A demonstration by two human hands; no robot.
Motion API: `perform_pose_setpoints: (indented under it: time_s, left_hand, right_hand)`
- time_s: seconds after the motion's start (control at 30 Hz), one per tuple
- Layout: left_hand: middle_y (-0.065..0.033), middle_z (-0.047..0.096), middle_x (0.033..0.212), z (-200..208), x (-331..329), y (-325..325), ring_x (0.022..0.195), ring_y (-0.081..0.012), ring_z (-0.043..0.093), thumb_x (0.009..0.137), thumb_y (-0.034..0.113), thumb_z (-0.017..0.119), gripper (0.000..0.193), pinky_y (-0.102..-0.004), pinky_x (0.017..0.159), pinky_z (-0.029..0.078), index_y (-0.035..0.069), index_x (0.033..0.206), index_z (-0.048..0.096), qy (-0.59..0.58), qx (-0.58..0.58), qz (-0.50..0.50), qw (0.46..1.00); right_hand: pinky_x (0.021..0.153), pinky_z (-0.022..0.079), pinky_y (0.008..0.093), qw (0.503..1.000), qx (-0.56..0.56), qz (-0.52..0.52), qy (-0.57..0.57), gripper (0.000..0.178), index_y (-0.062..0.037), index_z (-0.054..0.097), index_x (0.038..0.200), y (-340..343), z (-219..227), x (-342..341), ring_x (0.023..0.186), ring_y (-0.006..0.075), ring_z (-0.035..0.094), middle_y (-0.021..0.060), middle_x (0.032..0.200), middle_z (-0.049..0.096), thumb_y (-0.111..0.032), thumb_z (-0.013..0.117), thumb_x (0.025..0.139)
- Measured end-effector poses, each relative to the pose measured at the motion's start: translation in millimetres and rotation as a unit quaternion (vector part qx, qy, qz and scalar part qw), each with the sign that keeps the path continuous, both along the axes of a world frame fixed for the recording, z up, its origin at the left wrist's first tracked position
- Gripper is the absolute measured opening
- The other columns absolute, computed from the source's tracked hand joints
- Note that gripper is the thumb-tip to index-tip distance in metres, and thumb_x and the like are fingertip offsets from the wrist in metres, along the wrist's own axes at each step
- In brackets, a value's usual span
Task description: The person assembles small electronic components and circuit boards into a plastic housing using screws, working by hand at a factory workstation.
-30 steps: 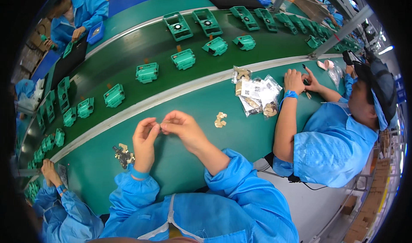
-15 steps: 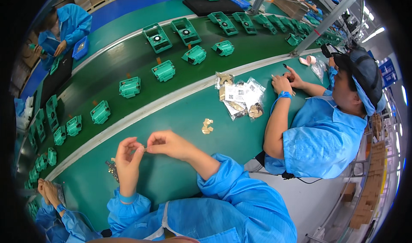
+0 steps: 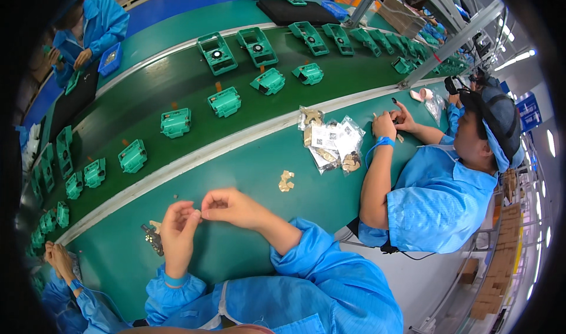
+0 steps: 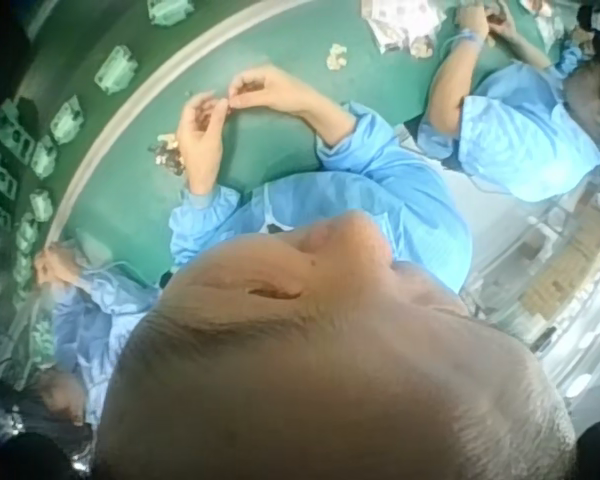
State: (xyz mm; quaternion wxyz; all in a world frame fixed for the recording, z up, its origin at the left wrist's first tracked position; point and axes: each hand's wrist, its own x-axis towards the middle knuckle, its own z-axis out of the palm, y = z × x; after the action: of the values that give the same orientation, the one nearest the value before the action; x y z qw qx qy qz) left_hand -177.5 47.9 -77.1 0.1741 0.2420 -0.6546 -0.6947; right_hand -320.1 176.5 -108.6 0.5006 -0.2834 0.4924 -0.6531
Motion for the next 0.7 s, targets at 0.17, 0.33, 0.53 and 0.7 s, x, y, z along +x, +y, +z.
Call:
perform_pose_setpoints:
  time_s: [0.17, 0.33, 0.53, 0.7]
  left_hand:
    - [-0.0075, 0.065, 0.099, -2.9, -3.3, 1.8, 0.089, -0.0102, 0.063, 0.093, 0.002, 0.066, 0.024, -0.0228, 0.079, 0.051, -0.001, 0.117, 0.059, 0.015, 0.012, 0.016, 1.0]
    - [-0.0086, 0.065, 0.099, -1.2, -3.6, 3.2, 0.089, -0.0109, 0.063, 0.094, 0.002, 0.066, 0.024, -0.023, 0.079, 0.051, -0.002, 0.117, 0.059, 0.02, 0.017, 0.021, 0.999]
    - [-0.0084, 0.065, 0.098, -2.3, -6.1, 6.2, 0.087, -0.0105, 0.062, 0.093, 0.003, 0.066, 0.024, -0.0229, 0.078, 0.051, -0.002, 0.115, 0.059, 0.013, 0.007, 0.015, 1.0]
    - [-0.0068, 0.064, 0.096, -3.5, -9.2, 9.0, 0.086, -0.0095, 0.062, 0.093, 0.003, 0.066, 0.022, -0.0227, 0.077, 0.05, -0.002, 0.114, 0.059, 0.027, -0.006, 0.02, 0.999]
  right_hand:
    - [0.076, 0.05, 0.0233, 0.999, 0.0, -0.002, 0.042, 0.01, -0.0025, 0.065, 0.1, 0.5, -2.1, -0.2, 0.086, 0.0068, 0.061, 0.0014, 0.092, 0.068, -0.01, 0.068, 0.094]
    - [0.073, 0.049, 0.0229, 0.999, -0.002, -0.001, 0.043, 0.01, -0.0027, 0.065, 0.099, 1.4, 0.3, 0.2, 0.084, 0.006, 0.06, 0.0007, 0.091, 0.067, -0.011, 0.068, 0.094]
    - [0.073, 0.048, 0.0227, 0.997, 0.006, 0.0, 0.082, 0.011, -0.0029, 0.066, 0.098, 5.4, -1.5, -2.6, 0.082, 0.006, 0.059, 0.0001, 0.09, 0.067, -0.012, 0.07, 0.092]
    - [0.075, 0.048, 0.0235, 0.997, 0.01, 0.0, 0.077, 0.01, -0.0032, 0.066, 0.097, 7.6, -0.4, -5.3, 0.085, 0.0067, 0.059, 0.0002, 0.091, 0.067, -0.011, 0.069, 0.092]
